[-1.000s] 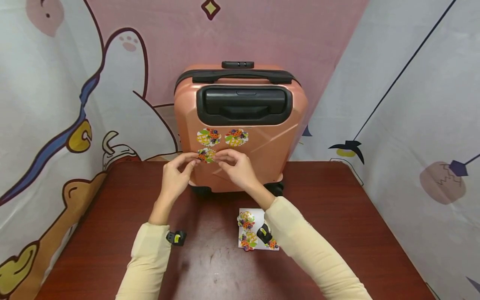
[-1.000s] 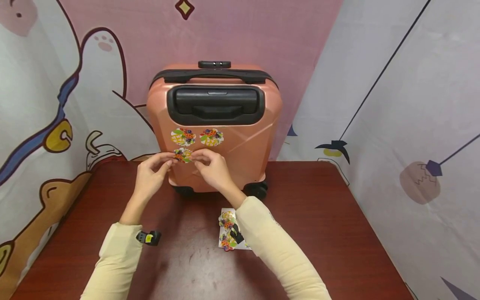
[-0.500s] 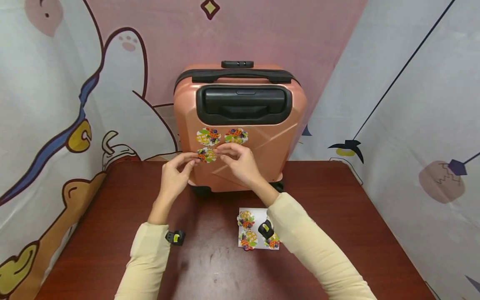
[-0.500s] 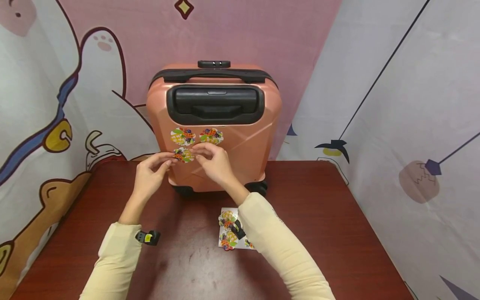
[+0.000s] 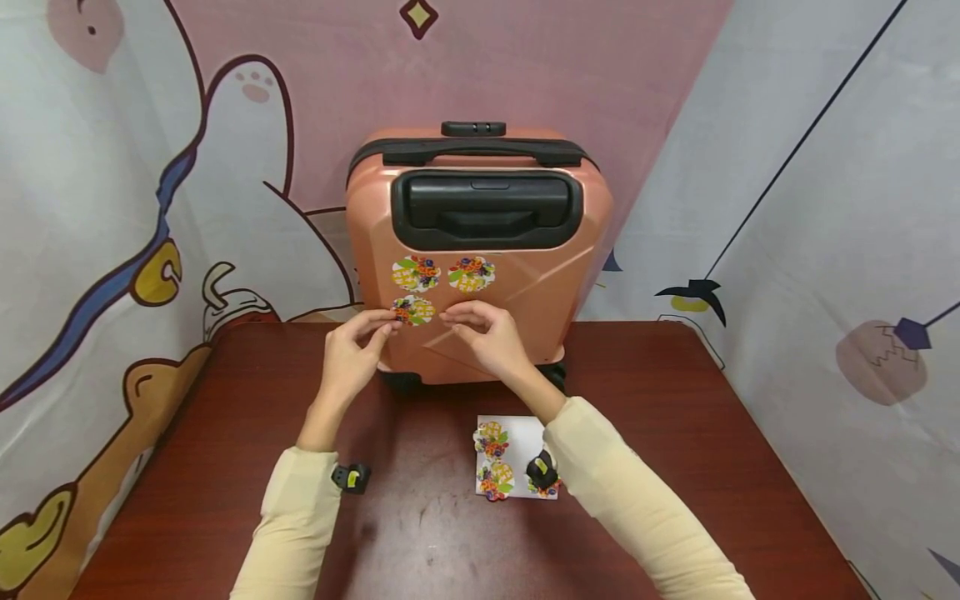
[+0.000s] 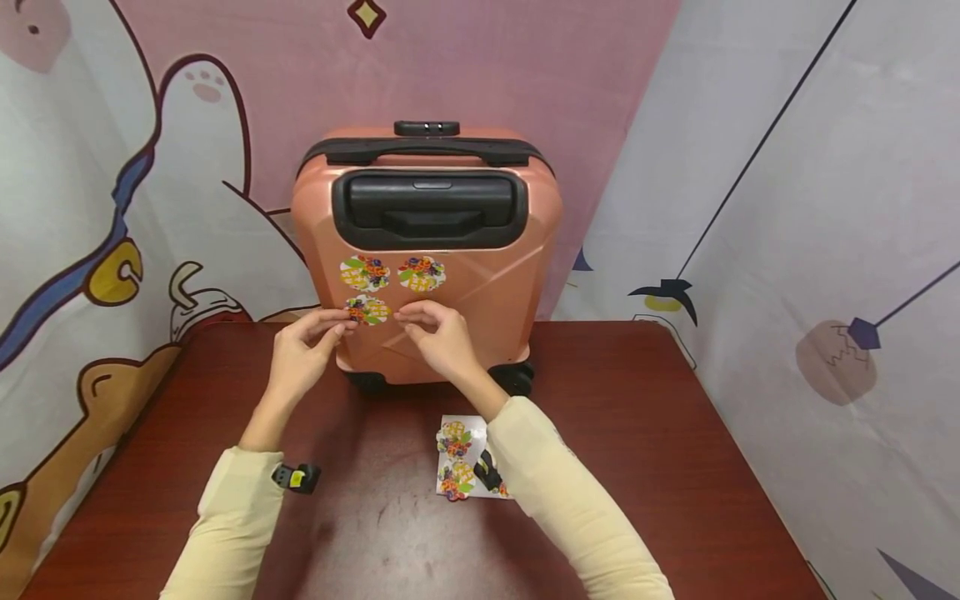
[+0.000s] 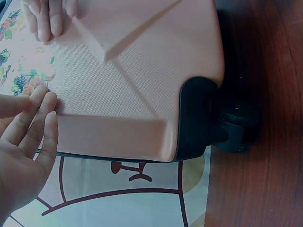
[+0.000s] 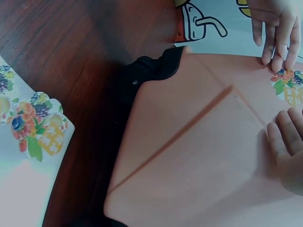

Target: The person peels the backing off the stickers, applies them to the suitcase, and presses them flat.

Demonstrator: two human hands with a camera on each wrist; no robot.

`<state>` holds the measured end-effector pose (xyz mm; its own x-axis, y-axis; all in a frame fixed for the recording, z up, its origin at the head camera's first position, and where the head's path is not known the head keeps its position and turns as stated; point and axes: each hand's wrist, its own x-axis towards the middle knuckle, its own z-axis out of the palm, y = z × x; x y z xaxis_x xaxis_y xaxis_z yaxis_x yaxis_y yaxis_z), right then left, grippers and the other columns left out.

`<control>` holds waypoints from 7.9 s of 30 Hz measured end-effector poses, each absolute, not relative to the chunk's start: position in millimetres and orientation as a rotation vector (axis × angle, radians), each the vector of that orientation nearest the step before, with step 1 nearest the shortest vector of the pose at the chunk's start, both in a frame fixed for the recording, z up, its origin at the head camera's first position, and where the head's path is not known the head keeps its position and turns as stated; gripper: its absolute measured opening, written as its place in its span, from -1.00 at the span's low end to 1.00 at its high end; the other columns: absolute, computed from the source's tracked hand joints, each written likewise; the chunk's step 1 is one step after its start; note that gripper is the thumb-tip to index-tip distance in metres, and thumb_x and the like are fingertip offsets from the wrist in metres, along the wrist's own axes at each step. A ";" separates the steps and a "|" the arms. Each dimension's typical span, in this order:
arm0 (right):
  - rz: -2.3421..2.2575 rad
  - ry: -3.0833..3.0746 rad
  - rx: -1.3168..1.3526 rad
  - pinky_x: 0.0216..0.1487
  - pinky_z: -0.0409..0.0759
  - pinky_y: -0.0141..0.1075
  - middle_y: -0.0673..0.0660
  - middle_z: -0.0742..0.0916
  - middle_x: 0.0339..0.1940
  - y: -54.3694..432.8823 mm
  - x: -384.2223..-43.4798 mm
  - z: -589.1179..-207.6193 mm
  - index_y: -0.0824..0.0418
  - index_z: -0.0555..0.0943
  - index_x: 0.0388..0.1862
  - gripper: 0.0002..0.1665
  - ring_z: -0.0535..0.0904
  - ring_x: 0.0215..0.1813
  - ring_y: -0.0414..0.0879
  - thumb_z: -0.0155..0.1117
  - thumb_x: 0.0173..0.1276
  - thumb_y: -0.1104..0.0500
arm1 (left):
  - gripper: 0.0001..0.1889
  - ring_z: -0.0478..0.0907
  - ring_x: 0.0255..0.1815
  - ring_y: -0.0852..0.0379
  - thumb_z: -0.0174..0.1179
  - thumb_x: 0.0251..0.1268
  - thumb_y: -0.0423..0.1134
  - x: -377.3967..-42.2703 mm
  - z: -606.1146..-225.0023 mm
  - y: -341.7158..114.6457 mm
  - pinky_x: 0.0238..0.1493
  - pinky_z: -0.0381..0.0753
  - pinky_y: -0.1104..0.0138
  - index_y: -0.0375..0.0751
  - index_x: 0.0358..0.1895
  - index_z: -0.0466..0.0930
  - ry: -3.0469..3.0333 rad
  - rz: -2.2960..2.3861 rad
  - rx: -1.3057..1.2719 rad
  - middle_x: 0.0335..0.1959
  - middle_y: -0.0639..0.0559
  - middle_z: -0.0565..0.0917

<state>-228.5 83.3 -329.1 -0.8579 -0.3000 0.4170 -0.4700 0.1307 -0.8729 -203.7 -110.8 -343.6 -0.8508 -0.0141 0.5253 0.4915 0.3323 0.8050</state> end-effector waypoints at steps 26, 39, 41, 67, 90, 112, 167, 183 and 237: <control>2.007 -2.383 0.559 -0.10 0.51 0.04 0.42 0.66 -0.25 119.7 -233.8 -374.9 0.54 0.54 -0.17 -0.79 0.59 -0.17 0.28 0.15 0.21 0.46 | -0.83 0.61 -0.29 -0.08 0.13 0.20 -0.48 -217.9 -383.0 -103.7 -0.27 0.57 0.19 -0.43 -0.15 0.59 -2.240 -1.538 -0.486 -0.29 -0.23 0.66; 1.830 -2.634 0.343 -0.43 0.55 -0.31 0.24 0.68 -0.43 155.6 -223.8 -416.1 0.48 0.58 -0.19 -0.79 0.59 -0.39 0.12 0.21 0.20 0.38 | -0.82 0.62 -0.30 0.00 0.14 0.21 -0.44 -217.2 -423.2 -87.1 -0.27 0.57 0.22 -0.38 -0.14 0.60 -2.410 -1.612 -0.496 -0.30 -0.11 0.68; 1.815 -2.663 0.289 -0.45 0.54 -0.32 0.18 0.68 -0.46 161.4 -221.9 -421.4 0.45 0.60 -0.20 -0.81 0.58 -0.42 0.09 0.22 0.20 0.38 | -0.82 0.62 -0.31 0.01 0.14 0.20 -0.44 -216.4 -430.8 -84.2 -0.29 0.57 0.21 -0.38 -0.14 0.60 -2.432 -1.632 -0.489 -0.31 -0.10 0.68; 1.672 -2.825 -0.128 -0.45 0.56 -0.09 0.25 0.66 -0.47 222.3 -201.8 -465.0 0.48 0.60 -0.25 -0.81 0.52 -0.54 0.01 0.19 0.19 0.37 | -0.79 0.60 -0.37 -0.13 0.13 0.22 -0.40 -205.5 -489.9 -57.4 -0.39 0.57 0.21 -0.41 -0.11 0.55 -2.683 -1.779 -0.513 -0.33 -0.22 0.64; 1.789 -2.793 -0.163 -0.45 0.57 -0.12 0.16 0.64 -0.48 227.6 -195.6 -487.0 0.50 0.56 -0.22 -0.79 0.56 -0.51 0.03 0.20 0.14 0.42 | -0.76 0.59 -0.31 -0.06 0.09 0.15 -0.55 -207.8 -504.3 -31.0 -0.42 0.55 0.37 -0.41 -0.09 0.53 -2.736 -1.739 -0.633 -0.28 -0.22 0.62; 1.770 -2.806 -0.142 -0.46 0.56 -0.16 0.14 0.63 -0.52 223.2 -194.5 -491.7 0.48 0.56 -0.24 -0.82 0.54 -0.52 -0.02 0.21 0.15 0.42 | -0.82 0.56 -0.38 0.03 0.10 0.22 -0.46 -204.2 -504.4 -24.4 -0.46 0.54 0.38 -0.38 -0.12 0.56 -2.731 -1.728 -0.514 -0.30 -0.15 0.62; 1.801 -2.740 -0.077 -0.42 0.57 -0.13 0.08 0.57 -0.61 220.2 -195.7 -486.8 0.54 0.56 -0.30 -0.84 0.48 -0.57 -0.10 0.24 0.09 0.50 | -0.93 0.48 -0.55 0.22 0.26 0.09 -0.40 -203.5 -498.3 -23.3 -0.52 0.48 0.40 -0.35 -0.39 0.60 -2.664 -1.641 -0.461 -0.51 -0.02 0.61; 1.813 -2.712 -0.063 -0.43 0.57 -0.11 0.09 0.56 -0.62 220.7 -195.5 -488.8 0.52 0.57 -0.35 -0.87 0.49 -0.57 -0.08 0.24 0.06 0.53 | -0.95 0.52 -0.57 0.09 0.24 0.12 -0.37 -203.8 -497.0 -23.5 -0.55 0.48 0.40 -0.30 -0.39 0.61 -2.687 -1.639 -0.450 -0.47 -0.04 0.63; 1.783 -2.743 -0.062 -0.43 0.58 -0.17 0.14 0.56 -0.57 221.7 -191.5 -487.6 0.55 0.55 -0.31 -0.86 0.47 -0.54 -0.13 0.21 0.11 0.52 | -0.96 0.47 -0.51 0.22 0.21 0.15 -0.39 -199.7 -505.2 -23.8 -0.52 0.46 0.38 -0.28 -0.42 0.58 -2.779 -1.618 -0.407 -0.46 0.01 0.61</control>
<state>-191.5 221.7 -487.6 -0.9908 -0.0392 -0.1294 0.1024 0.4080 -0.9072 -199.7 -23.8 -505.2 -0.9635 0.2648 0.0395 0.1651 0.4715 0.8663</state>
